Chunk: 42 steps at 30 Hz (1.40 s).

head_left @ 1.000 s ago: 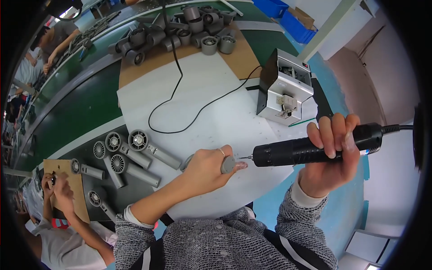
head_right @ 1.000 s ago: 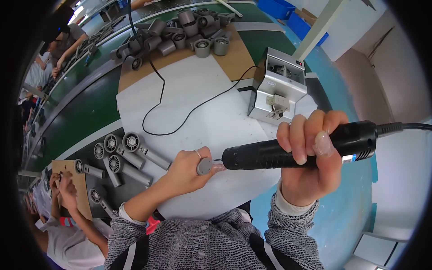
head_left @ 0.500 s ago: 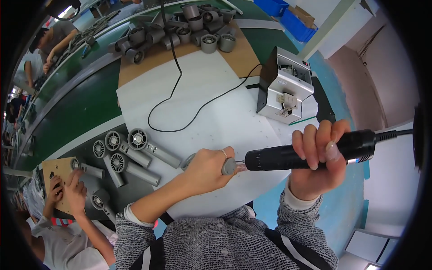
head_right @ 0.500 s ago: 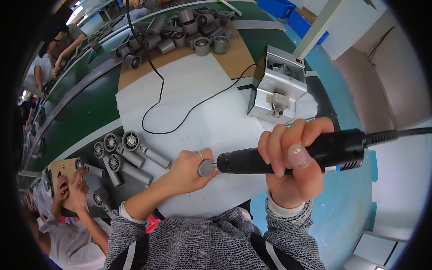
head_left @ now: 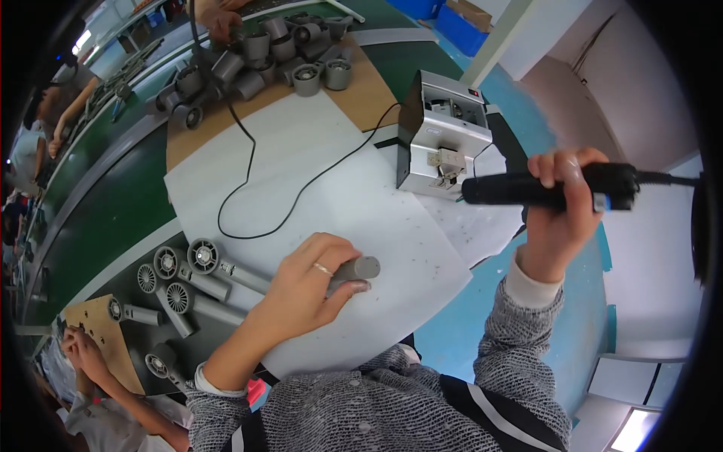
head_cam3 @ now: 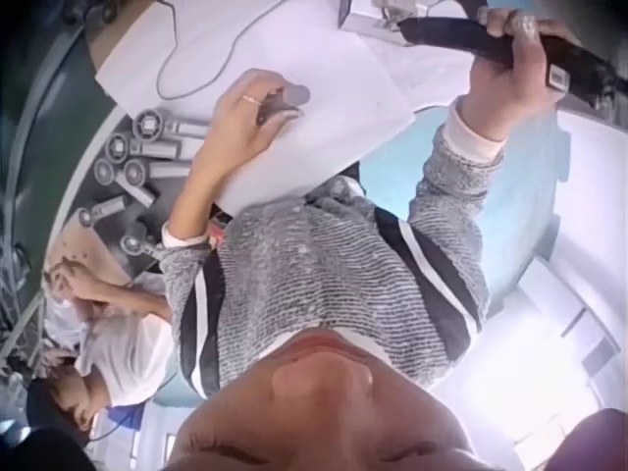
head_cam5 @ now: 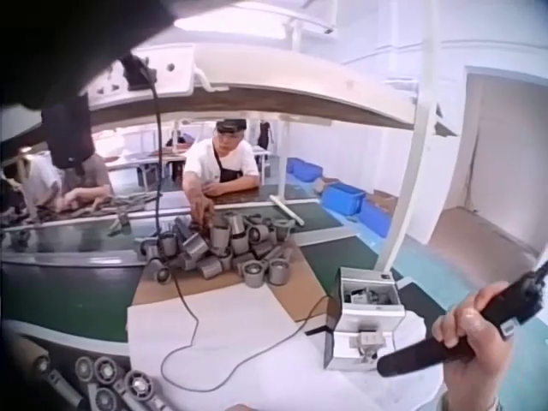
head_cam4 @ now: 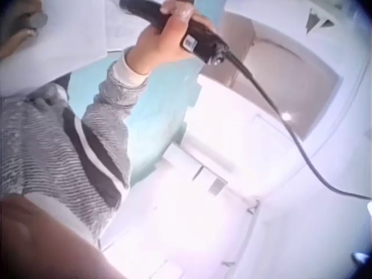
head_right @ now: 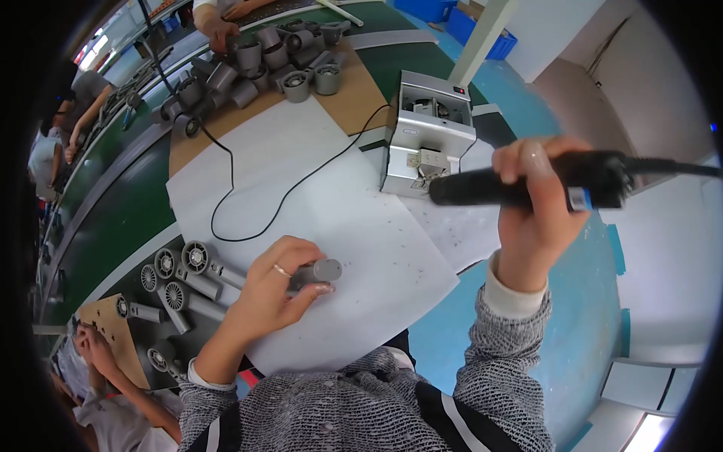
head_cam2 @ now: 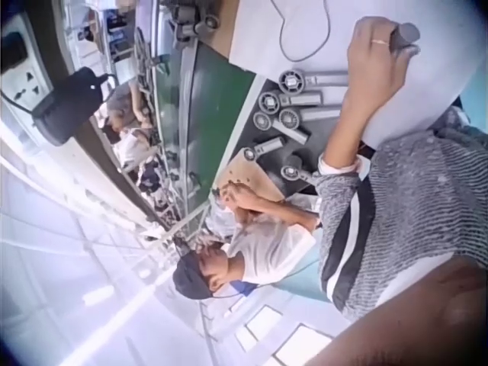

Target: The person assembles electronic components using an electric screwdriver at a manufacturing station.

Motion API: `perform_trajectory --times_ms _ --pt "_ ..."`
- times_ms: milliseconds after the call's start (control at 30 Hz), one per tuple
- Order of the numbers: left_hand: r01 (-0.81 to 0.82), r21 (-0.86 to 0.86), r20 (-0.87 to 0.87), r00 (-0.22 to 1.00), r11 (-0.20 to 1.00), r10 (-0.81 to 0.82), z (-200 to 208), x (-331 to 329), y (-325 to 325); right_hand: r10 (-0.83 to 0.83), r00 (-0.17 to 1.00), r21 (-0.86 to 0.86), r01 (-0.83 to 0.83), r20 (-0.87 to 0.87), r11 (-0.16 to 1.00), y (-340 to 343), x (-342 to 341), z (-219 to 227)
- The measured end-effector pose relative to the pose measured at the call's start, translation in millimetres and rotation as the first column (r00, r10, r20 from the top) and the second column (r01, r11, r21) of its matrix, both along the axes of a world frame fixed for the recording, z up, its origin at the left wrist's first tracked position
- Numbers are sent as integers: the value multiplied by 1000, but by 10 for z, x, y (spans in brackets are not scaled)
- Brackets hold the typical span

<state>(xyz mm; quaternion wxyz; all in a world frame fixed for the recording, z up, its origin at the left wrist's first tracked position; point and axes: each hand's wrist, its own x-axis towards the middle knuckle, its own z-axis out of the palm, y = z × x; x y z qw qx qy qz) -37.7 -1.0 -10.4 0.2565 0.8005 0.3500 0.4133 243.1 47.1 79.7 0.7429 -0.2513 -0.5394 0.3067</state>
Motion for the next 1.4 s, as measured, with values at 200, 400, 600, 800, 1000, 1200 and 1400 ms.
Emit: perform_trajectory --times_ms 200,400,600,800,1000,1200,1400 --pt "66 -427 318 945 902 81 -363 44 -117 -107 993 -78 110 41 991 378 142 -270" --pt "-40 -181 204 976 983 77 -278 52 -33 -65 998 -125 63 -9 990 525 134 -339" --pt "-47 -173 214 973 984 84 -274 59 -4 -77 997 -145 78 12 986 541 105 -360" --pt "-50 -180 213 973 982 88 -278 47 2 -81 996 -130 87 48 988 546 89 -390" --pt "-38 -124 191 980 992 61 -257 55 49 -120 981 -127 140 151 982 479 -48 -399" --pt "-71 -293 27 996 953 82 -54 17 -65 63 997 -484 -40 33 874 499 -87 -161" --pt "-86 -209 -109 992 974 65 -164 75 -139 335 847 -262 -462 -412 847 -32 -267 -67"
